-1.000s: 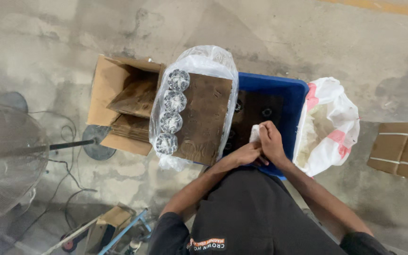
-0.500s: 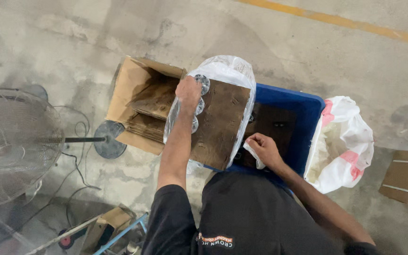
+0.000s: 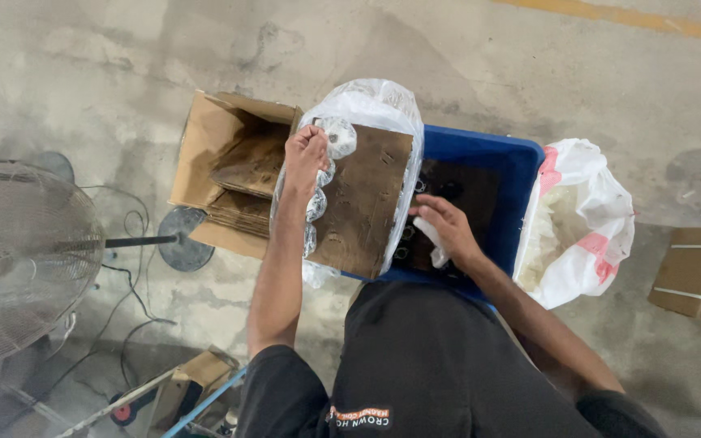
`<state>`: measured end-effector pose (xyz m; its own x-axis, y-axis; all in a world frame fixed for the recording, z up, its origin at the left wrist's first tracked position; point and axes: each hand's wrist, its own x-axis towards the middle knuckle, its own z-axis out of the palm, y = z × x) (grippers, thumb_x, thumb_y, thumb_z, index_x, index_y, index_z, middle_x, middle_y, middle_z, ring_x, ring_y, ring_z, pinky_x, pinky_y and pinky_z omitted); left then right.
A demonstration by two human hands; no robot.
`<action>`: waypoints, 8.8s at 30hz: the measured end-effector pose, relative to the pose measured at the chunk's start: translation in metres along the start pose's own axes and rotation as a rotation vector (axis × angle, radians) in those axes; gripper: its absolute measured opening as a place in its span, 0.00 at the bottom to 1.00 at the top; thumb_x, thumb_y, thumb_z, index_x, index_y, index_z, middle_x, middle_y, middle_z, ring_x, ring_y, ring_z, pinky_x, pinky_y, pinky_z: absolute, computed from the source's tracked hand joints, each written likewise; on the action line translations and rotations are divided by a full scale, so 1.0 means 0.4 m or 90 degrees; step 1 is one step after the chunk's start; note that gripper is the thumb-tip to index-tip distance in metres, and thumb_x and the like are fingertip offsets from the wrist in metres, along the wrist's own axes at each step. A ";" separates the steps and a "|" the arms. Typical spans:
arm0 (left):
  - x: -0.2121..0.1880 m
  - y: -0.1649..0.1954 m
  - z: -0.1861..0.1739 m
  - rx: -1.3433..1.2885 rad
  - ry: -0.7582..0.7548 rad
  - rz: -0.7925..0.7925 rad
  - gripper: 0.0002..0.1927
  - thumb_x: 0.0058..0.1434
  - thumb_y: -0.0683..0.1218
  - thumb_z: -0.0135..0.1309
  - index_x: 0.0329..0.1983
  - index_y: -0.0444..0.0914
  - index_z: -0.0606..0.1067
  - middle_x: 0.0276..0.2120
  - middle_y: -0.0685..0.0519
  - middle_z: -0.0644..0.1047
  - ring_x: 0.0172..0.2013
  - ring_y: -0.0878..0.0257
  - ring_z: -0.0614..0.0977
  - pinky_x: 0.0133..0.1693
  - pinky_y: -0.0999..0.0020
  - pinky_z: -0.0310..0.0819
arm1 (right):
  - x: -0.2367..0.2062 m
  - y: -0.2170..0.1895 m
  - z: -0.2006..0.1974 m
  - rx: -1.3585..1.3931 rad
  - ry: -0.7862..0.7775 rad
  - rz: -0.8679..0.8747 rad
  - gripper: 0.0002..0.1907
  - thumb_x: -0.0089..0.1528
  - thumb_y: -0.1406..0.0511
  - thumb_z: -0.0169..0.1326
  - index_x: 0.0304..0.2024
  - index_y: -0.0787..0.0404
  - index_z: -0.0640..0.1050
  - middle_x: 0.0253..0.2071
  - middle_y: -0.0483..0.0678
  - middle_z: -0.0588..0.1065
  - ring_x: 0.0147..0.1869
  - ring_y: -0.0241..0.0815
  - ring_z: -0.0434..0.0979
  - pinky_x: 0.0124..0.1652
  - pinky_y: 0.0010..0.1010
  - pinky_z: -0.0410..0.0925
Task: The person works at a multi-station winding machine, using pliers to adjust and cut material on the machine heads and removing finished wound coils. They wrap the coils in plastic film and place them into a blue bin, then return to adjust the machine again.
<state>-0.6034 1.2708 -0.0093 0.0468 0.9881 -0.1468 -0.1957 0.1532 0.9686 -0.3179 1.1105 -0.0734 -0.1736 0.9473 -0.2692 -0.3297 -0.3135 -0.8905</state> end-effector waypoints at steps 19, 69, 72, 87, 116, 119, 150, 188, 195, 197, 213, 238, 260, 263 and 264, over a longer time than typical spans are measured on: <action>-0.576 -0.271 0.289 -0.086 -0.171 -0.036 0.04 0.69 0.37 0.49 0.37 0.37 0.69 0.34 0.58 0.72 0.34 0.72 0.74 0.38 0.75 0.72 | -0.144 0.131 -0.078 0.207 -0.179 0.327 0.16 0.63 0.69 0.60 0.53 0.60 0.75 0.38 0.45 0.77 0.30 0.31 0.76 0.26 0.24 0.70; -0.149 -0.027 -0.018 0.886 0.233 0.054 0.21 0.58 0.53 0.69 0.39 0.32 0.74 0.32 0.41 0.79 0.34 0.44 0.79 0.34 0.49 0.70 | 0.025 0.024 -0.011 0.020 -0.219 0.182 0.15 0.64 0.68 0.58 0.54 0.62 0.77 0.35 0.44 0.78 0.36 0.29 0.74 0.34 0.22 0.67; -0.155 -0.035 -0.024 0.779 0.178 0.045 0.12 0.65 0.46 0.63 0.39 0.33 0.73 0.31 0.43 0.77 0.34 0.46 0.78 0.37 0.56 0.69 | 0.012 0.026 -0.031 0.017 -0.241 0.145 0.13 0.67 0.67 0.56 0.53 0.65 0.77 0.37 0.45 0.78 0.39 0.29 0.76 0.38 0.21 0.69; -0.421 -0.129 0.157 -0.037 -0.076 0.106 0.10 0.66 0.29 0.50 0.45 0.34 0.71 0.41 0.52 0.74 0.36 0.62 0.82 0.40 0.68 0.79 | -0.019 -0.068 -0.005 0.440 -0.085 0.414 0.19 0.72 0.58 0.44 0.55 0.65 0.74 0.42 0.47 0.79 0.39 0.35 0.80 0.39 0.28 0.74; -0.277 -0.043 -0.115 0.443 0.022 0.089 0.07 0.60 0.44 0.57 0.35 0.34 0.79 0.28 0.53 0.80 0.30 0.62 0.79 0.33 0.67 0.75 | -0.054 0.033 -0.100 -0.106 -0.114 0.189 0.14 0.69 0.59 0.52 0.44 0.63 0.79 0.29 0.38 0.74 0.31 0.28 0.70 0.30 0.23 0.65; -0.350 -0.011 -0.054 0.125 -0.021 -0.065 0.08 0.70 0.44 0.54 0.36 0.36 0.70 0.22 0.58 0.68 0.21 0.69 0.68 0.25 0.71 0.64 | -0.054 0.015 -0.050 0.010 -0.168 0.196 0.17 0.69 0.60 0.50 0.55 0.61 0.79 0.31 0.38 0.74 0.32 0.27 0.71 0.31 0.22 0.66; -0.438 -0.127 -0.132 0.952 0.363 -0.110 0.14 0.57 0.53 0.61 0.37 0.38 0.79 0.37 0.42 0.80 0.38 0.41 0.82 0.38 0.45 0.75 | -0.095 0.046 -0.231 -0.860 0.034 0.056 0.13 0.57 0.56 0.59 0.33 0.59 0.81 0.30 0.55 0.80 0.37 0.57 0.80 0.38 0.47 0.71; -0.464 -0.220 0.266 0.005 -0.112 -0.041 0.04 0.70 0.40 0.50 0.37 0.37 0.69 0.26 0.57 0.73 0.25 0.72 0.75 0.29 0.75 0.70 | -0.076 0.045 -0.142 0.299 -0.287 0.253 0.13 0.67 0.66 0.53 0.50 0.67 0.80 0.36 0.45 0.80 0.32 0.32 0.79 0.30 0.25 0.72; -0.472 -0.267 0.314 -0.058 -0.164 -0.055 0.04 0.68 0.40 0.50 0.36 0.36 0.70 0.26 0.57 0.73 0.26 0.72 0.76 0.31 0.75 0.73 | -0.096 0.049 -0.199 0.194 -0.235 0.285 0.13 0.64 0.65 0.55 0.47 0.67 0.81 0.38 0.47 0.82 0.33 0.34 0.81 0.33 0.26 0.73; -0.474 -0.272 0.322 -0.065 -0.183 -0.057 0.04 0.68 0.39 0.50 0.36 0.36 0.69 0.25 0.58 0.72 0.26 0.72 0.75 0.31 0.75 0.72 | -0.085 0.092 -0.225 0.172 -0.236 0.293 0.12 0.63 0.66 0.56 0.46 0.67 0.81 0.38 0.48 0.82 0.33 0.34 0.81 0.33 0.26 0.74; -0.502 -0.215 0.377 0.075 -0.216 -0.180 0.09 0.59 0.38 0.54 0.42 0.40 0.74 0.29 0.58 0.75 0.29 0.70 0.76 0.33 0.72 0.74 | -0.136 0.064 -0.208 0.018 -0.073 0.065 0.05 0.59 0.70 0.59 0.36 0.66 0.83 0.31 0.46 0.82 0.31 0.33 0.80 0.33 0.26 0.72; -0.417 -0.143 0.255 1.004 -0.307 0.018 0.55 0.48 0.56 0.70 0.76 0.55 0.53 0.76 0.49 0.49 0.75 0.43 0.49 0.69 0.38 0.51 | -0.163 -0.025 -0.365 -0.187 0.079 0.053 0.05 0.63 0.67 0.55 0.34 0.62 0.80 0.25 0.34 0.70 0.28 0.25 0.63 0.28 0.24 0.59; -0.459 -0.155 -0.017 1.245 -0.224 0.079 0.47 0.57 0.39 0.57 0.78 0.59 0.54 0.76 0.50 0.54 0.71 0.47 0.59 0.61 0.43 0.63 | -0.129 0.202 -0.468 -0.909 -0.359 0.284 0.19 0.57 0.56 0.58 0.48 0.53 0.82 0.47 0.55 0.80 0.51 0.56 0.80 0.48 0.44 0.73; -0.440 -0.071 -0.022 1.048 -0.254 0.024 0.50 0.47 0.37 0.60 0.74 0.51 0.57 0.73 0.45 0.58 0.70 0.42 0.61 0.63 0.49 0.63 | -0.108 0.169 -0.446 -0.929 -0.359 0.209 0.22 0.56 0.53 0.61 0.50 0.51 0.81 0.49 0.54 0.80 0.52 0.54 0.80 0.50 0.43 0.73; -0.458 -0.031 -0.050 0.926 -0.233 0.024 0.50 0.43 0.38 0.61 0.72 0.47 0.59 0.71 0.42 0.60 0.68 0.39 0.62 0.64 0.50 0.62 | -0.109 0.161 -0.447 -0.954 -0.357 0.193 0.23 0.55 0.52 0.62 0.51 0.51 0.81 0.50 0.53 0.80 0.53 0.54 0.80 0.50 0.43 0.72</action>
<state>-0.6292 1.0883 0.0016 0.3427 0.8985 -0.2742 0.9057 -0.2385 0.3505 -0.1656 1.0610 -0.1845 -0.4676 0.6200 -0.6301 0.8675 0.1849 -0.4618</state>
